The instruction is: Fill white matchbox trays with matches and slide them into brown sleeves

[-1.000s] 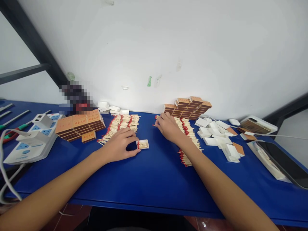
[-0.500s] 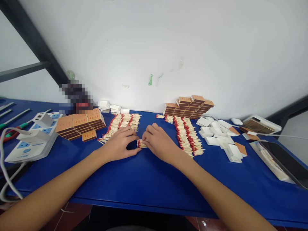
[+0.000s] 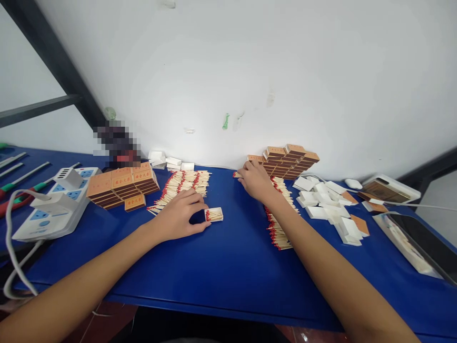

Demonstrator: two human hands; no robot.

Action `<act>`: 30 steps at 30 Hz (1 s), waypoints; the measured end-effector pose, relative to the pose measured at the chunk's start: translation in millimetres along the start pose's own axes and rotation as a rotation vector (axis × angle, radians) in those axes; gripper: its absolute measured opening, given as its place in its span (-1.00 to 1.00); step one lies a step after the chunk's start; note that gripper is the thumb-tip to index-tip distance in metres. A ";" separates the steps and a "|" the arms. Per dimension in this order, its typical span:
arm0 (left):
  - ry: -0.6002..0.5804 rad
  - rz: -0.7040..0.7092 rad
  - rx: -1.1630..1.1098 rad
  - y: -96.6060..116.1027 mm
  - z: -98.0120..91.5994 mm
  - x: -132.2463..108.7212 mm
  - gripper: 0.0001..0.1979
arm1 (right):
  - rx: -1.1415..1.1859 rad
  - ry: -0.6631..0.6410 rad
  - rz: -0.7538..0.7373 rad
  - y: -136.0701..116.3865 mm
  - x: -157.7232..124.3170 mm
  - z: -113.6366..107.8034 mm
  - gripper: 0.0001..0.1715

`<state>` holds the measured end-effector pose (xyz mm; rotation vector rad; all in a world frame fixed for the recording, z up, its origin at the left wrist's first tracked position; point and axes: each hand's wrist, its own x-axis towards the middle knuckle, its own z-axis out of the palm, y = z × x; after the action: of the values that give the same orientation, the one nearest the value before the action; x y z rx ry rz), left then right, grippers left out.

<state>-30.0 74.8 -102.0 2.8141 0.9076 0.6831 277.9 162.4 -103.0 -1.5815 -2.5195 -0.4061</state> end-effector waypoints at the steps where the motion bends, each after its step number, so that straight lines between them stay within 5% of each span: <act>1: 0.001 0.003 0.001 -0.2 0.1 -0.1 -0.75 | -0.017 -0.020 0.000 -2.4 0.1 0.5 -0.61; 9: 0.006 0.008 0.006 1.1 -0.8 0.9 -0.75 | -0.034 -0.100 0.044 -14.2 3.0 -1.0 -0.62; 22: 0.005 0.019 -0.006 3.8 -2.7 1.1 -0.77 | 0.159 0.057 -0.121 -28.4 -38.6 -11.3 -0.59; 30: 0.004 0.033 0.000 2.9 -1.7 1.3 -0.76 | 0.265 0.171 -0.094 -38.8 -61.6 -17.9 -0.76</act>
<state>-28.3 73.2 -99.3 2.8349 0.8637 0.6933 269.5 88.1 -107.7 -1.2805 -2.4063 -0.1978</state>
